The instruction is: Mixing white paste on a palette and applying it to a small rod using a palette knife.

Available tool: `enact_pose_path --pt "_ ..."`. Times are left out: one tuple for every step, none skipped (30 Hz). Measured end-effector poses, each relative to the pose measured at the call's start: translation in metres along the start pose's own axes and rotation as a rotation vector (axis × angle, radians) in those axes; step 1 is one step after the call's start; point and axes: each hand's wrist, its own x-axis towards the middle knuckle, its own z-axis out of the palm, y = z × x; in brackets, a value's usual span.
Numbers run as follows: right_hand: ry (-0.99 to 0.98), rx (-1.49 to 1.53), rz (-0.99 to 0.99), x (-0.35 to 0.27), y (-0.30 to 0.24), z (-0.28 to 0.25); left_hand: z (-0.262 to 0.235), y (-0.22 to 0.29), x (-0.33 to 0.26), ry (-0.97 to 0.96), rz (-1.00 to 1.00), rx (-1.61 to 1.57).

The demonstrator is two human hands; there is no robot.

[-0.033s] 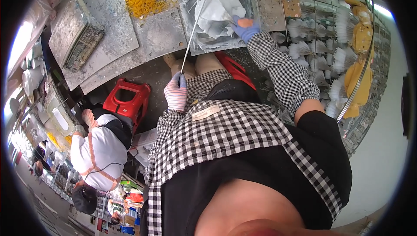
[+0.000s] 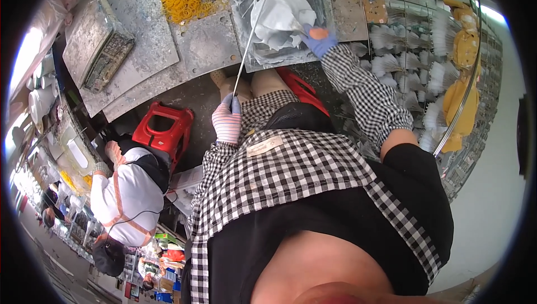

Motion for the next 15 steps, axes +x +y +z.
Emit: enact_pose_path --pt "0.002 -0.006 -0.011 -0.009 0.009 -0.002 0.002 -0.005 0.0 0.004 0.004 -0.027" --pt "-0.004 -0.001 -0.014 -0.023 0.019 -0.011 0.005 -0.005 0.0 0.014 -0.001 -0.033" --pt "-0.012 0.009 -0.015 -0.036 0.022 -0.021 0.004 -0.004 -0.002 0.003 -0.019 -0.043" --pt "-0.011 0.008 -0.024 -0.045 0.022 -0.031 0.002 -0.004 -0.004 -0.007 -0.037 -0.051" --pt "-0.019 -0.016 -0.016 -0.05 0.022 -0.042 0.001 -0.001 -0.003 -0.018 -0.052 -0.061" --pt "-0.029 -0.036 0.001 -0.053 0.023 -0.05 -0.007 0.012 -0.002 -0.086 -0.143 -0.068" --pt "-0.029 -0.033 0.003 -0.05 0.017 -0.055 -0.013 0.025 0.0 -0.088 -0.141 -0.066" --pt "0.01 0.006 -0.006 -0.045 0.007 -0.06 -0.018 0.039 0.001 -0.087 -0.159 -0.097" --pt "0.048 0.043 -0.026 -0.036 -0.004 -0.062 -0.021 0.045 0.0 -0.076 -0.182 -0.129" --pt "0.027 0.034 -0.035 -0.015 -0.01 -0.053 -0.009 0.017 0.002 -0.007 -0.048 -0.014" --pt "0.023 0.034 -0.032 -0.001 -0.013 -0.04 -0.006 0.015 0.004 -0.011 -0.05 -0.014" --pt "0.055 0.021 -0.028 0.01 -0.016 -0.031 -0.006 0.016 0.005 0.0 -0.024 -0.02" --pt "0.086 0.007 -0.024 0.013 -0.016 -0.021 -0.006 0.017 0.005 0.01 0.003 -0.027" --pt "0.02 0.021 0.01 0.006 -0.016 -0.016 -0.003 0.01 0.005 0.031 0.043 0.009" --pt "0.022 0.018 0.005 -0.006 -0.009 -0.013 -0.002 0.008 0.004 0.036 0.042 0.006"
